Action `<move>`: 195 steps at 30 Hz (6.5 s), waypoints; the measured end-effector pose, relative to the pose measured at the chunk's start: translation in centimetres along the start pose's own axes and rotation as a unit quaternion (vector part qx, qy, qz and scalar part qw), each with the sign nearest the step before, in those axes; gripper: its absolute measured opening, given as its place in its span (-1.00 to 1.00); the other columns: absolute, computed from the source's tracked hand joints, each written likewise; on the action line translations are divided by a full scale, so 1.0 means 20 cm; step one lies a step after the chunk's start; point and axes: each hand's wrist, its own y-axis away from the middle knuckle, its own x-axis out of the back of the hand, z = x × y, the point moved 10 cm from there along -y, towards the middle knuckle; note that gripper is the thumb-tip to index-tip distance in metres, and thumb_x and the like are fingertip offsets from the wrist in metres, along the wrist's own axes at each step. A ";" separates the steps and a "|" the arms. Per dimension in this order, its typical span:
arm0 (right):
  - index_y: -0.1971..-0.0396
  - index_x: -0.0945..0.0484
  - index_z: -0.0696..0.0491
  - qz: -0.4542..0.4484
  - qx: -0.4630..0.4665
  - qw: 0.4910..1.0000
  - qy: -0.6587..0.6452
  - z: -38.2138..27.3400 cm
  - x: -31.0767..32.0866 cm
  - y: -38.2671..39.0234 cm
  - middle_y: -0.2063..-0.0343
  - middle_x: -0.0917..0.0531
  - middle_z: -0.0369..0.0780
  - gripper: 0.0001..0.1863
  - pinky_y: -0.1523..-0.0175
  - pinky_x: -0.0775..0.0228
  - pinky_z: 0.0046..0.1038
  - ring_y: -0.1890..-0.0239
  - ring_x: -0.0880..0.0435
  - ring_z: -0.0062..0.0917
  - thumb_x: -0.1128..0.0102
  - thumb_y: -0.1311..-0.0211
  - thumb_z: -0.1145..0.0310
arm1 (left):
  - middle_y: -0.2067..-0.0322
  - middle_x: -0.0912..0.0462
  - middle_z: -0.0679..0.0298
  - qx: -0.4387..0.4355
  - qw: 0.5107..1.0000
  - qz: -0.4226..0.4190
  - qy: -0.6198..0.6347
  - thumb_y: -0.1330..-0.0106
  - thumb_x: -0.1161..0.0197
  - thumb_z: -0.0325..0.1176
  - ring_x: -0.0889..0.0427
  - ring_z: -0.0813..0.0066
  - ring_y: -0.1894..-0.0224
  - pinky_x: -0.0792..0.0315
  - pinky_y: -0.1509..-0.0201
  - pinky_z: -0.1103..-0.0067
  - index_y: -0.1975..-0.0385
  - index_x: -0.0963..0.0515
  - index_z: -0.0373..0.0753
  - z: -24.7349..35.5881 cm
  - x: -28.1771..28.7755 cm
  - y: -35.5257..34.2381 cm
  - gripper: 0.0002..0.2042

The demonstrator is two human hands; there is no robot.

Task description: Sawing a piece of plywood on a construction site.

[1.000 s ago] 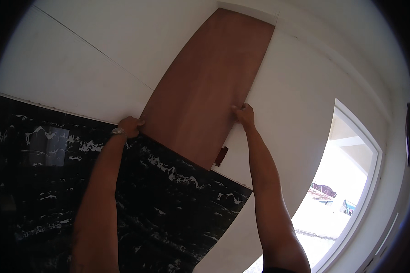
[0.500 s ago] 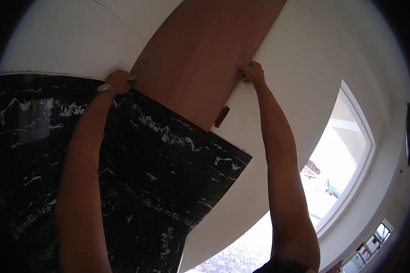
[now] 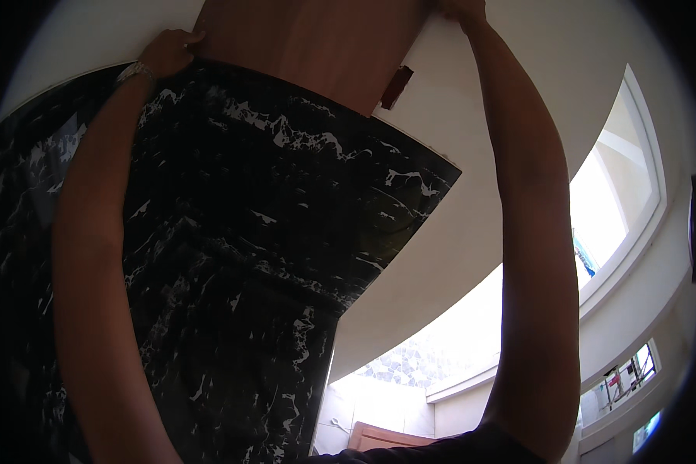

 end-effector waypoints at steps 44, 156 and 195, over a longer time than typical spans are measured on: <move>0.23 -0.65 0.16 -0.038 0.009 0.995 -0.096 0.08 -0.09 -0.08 0.32 -0.68 -0.18 -0.49 0.21 -0.50 -0.37 0.33 -0.62 -0.46 -0.32 -0.25 -0.07 | 0.31 -0.74 -0.10 0.046 0.998 -0.010 0.044 -0.26 0.00 -0.57 -0.67 0.22 0.52 -0.58 0.33 0.42 -0.13 -0.64 -0.06 0.05 0.11 0.01 -0.53; 0.09 -0.57 0.46 -0.058 0.014 0.965 -0.257 -0.09 0.00 -0.26 0.26 -0.70 -0.03 -0.13 0.31 -0.50 -0.33 0.34 -0.68 -0.34 -0.46 0.01 -0.17 | -0.34 -0.31 -0.02 0.354 0.455 0.128 0.807 -0.31 -0.32 0.16 -0.23 0.02 -0.42 0.06 -0.54 0.16 -0.42 -0.19 -0.35 0.65 -0.52 0.26 -0.13; -0.13 -0.46 0.29 -0.024 -0.159 0.743 -0.650 0.79 1.05 0.71 -0.05 -0.60 -0.06 -0.39 -0.07 -0.60 -0.36 -0.04 -0.66 -0.41 -0.27 -0.34 0.07 | -0.50 -0.05 0.17 0.390 0.321 0.261 0.823 -0.43 -0.10 0.18 -0.04 0.10 -0.51 -0.03 -0.52 0.11 -0.50 -0.06 -0.15 1.34 -0.29 1.36 -0.22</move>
